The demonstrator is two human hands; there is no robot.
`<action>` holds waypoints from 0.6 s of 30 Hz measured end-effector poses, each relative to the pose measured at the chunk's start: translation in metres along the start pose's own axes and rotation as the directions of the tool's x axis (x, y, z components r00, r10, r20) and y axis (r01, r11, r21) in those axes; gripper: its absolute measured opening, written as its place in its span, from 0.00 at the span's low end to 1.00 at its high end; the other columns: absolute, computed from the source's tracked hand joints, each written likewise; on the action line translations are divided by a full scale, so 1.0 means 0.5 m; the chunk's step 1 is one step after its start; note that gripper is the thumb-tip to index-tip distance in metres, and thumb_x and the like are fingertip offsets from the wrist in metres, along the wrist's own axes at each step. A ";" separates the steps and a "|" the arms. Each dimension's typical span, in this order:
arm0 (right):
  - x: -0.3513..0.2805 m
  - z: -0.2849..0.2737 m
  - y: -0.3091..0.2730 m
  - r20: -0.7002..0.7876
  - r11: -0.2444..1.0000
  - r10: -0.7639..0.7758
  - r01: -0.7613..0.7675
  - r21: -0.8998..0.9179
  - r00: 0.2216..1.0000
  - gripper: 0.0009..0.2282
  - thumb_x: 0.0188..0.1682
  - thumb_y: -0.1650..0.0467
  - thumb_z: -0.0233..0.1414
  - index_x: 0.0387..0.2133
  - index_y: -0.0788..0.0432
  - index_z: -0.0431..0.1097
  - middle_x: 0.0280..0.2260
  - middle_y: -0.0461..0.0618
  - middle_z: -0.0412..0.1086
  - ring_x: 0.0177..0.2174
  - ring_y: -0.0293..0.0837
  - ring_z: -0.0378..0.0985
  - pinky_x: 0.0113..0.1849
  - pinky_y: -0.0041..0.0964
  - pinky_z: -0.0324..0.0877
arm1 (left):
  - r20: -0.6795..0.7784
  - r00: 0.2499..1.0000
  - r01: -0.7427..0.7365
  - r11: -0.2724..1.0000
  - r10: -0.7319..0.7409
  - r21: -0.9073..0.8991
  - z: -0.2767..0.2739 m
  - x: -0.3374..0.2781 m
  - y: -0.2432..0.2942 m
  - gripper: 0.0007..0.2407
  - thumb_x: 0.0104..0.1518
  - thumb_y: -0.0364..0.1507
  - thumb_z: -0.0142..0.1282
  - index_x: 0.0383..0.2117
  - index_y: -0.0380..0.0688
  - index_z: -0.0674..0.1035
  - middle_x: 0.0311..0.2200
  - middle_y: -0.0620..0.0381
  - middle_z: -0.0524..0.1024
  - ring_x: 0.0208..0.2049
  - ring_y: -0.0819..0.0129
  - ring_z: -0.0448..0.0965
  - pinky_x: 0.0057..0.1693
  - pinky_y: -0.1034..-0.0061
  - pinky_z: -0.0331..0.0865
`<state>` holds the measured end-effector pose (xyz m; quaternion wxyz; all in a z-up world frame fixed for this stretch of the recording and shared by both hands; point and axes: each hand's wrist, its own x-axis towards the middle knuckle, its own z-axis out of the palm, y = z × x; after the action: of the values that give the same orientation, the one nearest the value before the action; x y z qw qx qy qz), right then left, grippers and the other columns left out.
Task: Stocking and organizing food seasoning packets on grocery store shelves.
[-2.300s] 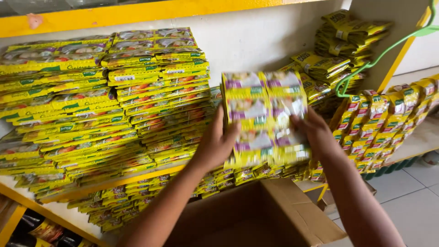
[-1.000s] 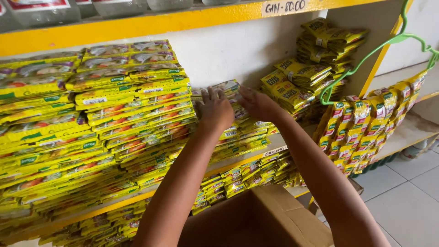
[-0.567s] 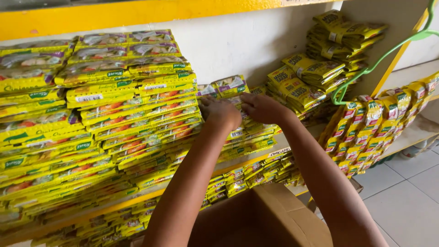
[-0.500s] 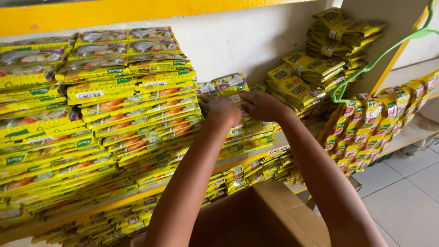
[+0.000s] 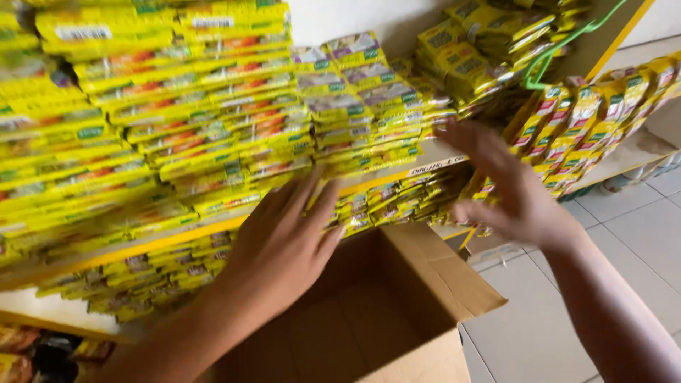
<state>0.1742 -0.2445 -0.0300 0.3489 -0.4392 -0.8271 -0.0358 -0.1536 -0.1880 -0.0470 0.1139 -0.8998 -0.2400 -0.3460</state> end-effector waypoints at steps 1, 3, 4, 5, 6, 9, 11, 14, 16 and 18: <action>-0.050 0.023 -0.004 0.020 1.000 0.005 -0.005 0.010 1.000 0.39 0.42 0.55 0.59 0.65 0.63 0.59 0.68 0.59 0.57 0.68 0.56 0.56 0.67 0.49 0.52 | 0.008 1.000 0.019 1.000 -0.018 -0.010 -0.008 -0.063 -0.011 0.22 0.61 0.35 0.56 0.57 0.32 0.71 0.58 0.35 0.71 0.54 0.41 0.72 0.59 0.55 0.67; -0.144 0.071 -0.015 0.386 0.963 0.142 -0.217 0.160 0.912 0.48 0.31 0.50 0.67 0.63 0.64 0.58 0.65 0.59 0.59 0.63 0.55 0.59 0.60 0.48 0.55 | 0.433 0.848 0.301 0.950 -0.305 0.080 -0.035 -0.195 -0.028 0.31 0.55 0.48 0.52 0.61 0.40 0.69 0.58 0.40 0.71 0.55 0.42 0.70 0.56 0.56 0.66; -0.177 0.112 -0.020 0.399 0.962 0.130 -0.213 0.170 0.908 0.48 0.31 0.50 0.67 0.63 0.64 0.58 0.65 0.59 0.59 0.63 0.55 0.59 0.60 0.48 0.55 | 0.436 0.840 0.319 0.944 -0.323 0.085 -0.028 -0.249 -0.043 0.31 0.55 0.48 0.52 0.61 0.40 0.69 0.58 0.40 0.71 0.55 0.42 0.70 0.56 0.56 0.66; -0.211 0.150 -0.028 0.507 0.982 0.056 -0.139 0.128 0.860 0.47 0.34 0.49 0.68 0.63 0.62 0.59 0.65 0.59 0.59 0.63 0.56 0.58 0.60 0.49 0.53 | 0.654 0.562 0.456 0.850 -0.506 0.264 -0.024 -0.303 -0.056 0.34 0.54 0.53 0.47 0.66 0.49 0.63 0.62 0.49 0.66 0.59 0.50 0.68 0.60 0.60 0.66; -0.244 0.188 -0.035 0.603 0.994 -0.008 -0.059 0.091 0.798 0.45 0.36 0.49 0.70 0.63 0.61 0.61 0.65 0.59 0.60 0.63 0.57 0.57 0.60 0.51 0.52 | 0.747 0.203 0.506 0.721 -0.633 0.473 -0.021 -0.354 -0.071 0.37 0.53 0.58 0.42 0.71 0.59 0.57 0.66 0.58 0.63 0.64 0.58 0.66 0.64 0.64 0.67; -0.289 0.294 -0.064 0.780 0.986 0.090 -0.167 0.019 0.619 0.42 0.35 0.52 0.68 0.61 0.58 0.60 0.65 0.59 0.59 0.63 0.60 0.57 0.59 0.53 0.52 | 0.666 0.201 0.577 0.636 -0.718 0.512 0.058 -0.621 -0.169 0.42 0.53 0.61 0.47 0.69 0.48 0.52 0.69 0.41 0.54 0.66 0.41 0.57 0.62 0.60 0.61; -0.294 0.328 -0.084 0.816 0.976 0.147 -0.216 -0.028 0.559 0.41 0.34 0.54 0.69 0.62 0.55 0.62 0.62 0.58 0.63 0.58 0.61 0.61 0.56 0.54 0.57 | 0.666 0.201 0.627 0.617 -0.718 0.476 0.166 -0.841 -0.229 0.46 0.54 0.61 0.52 0.68 0.39 0.48 0.68 0.31 0.52 0.67 0.36 0.54 0.64 0.58 0.59; -0.306 0.369 -0.103 0.873 0.954 0.253 -0.258 -0.153 0.418 0.35 0.37 0.54 0.67 0.58 0.52 0.66 0.53 0.58 0.69 0.49 0.62 0.70 0.50 0.56 0.64 | 0.746 -0.044 0.820 0.403 -0.665 0.407 0.193 -0.939 -0.212 0.50 0.55 0.57 0.56 0.71 0.31 0.42 0.60 0.27 0.64 0.61 0.39 0.66 0.64 0.58 0.67; -0.309 0.380 -0.120 0.896 0.945 0.292 -0.242 -0.218 0.333 0.29 0.41 0.53 0.65 0.53 0.52 0.68 0.48 0.58 0.72 0.45 0.62 0.74 0.47 0.57 0.68 | 0.812 -0.263 0.898 0.175 -0.521 0.403 0.239 -0.987 -0.207 0.51 0.56 0.53 0.56 0.74 0.33 0.39 0.54 0.34 0.77 0.55 0.48 0.81 0.62 0.63 0.77; -0.304 0.376 -0.143 0.873 0.925 0.319 -0.323 -0.202 0.368 0.24 0.39 0.62 0.63 0.53 0.44 0.71 0.34 0.59 0.76 0.39 0.61 0.78 0.43 0.55 0.70 | 0.771 -0.047 0.896 0.315 -0.635 0.313 0.335 -1.096 -0.236 0.40 0.63 0.45 0.53 0.69 0.29 0.45 0.63 0.27 0.62 0.62 0.47 0.73 0.67 0.66 0.68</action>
<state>0.0743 -0.3262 -0.2463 -0.1401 -0.5419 -0.7830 0.2714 -0.4723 -0.2181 -0.5367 -0.3579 -0.6433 -0.6730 0.0713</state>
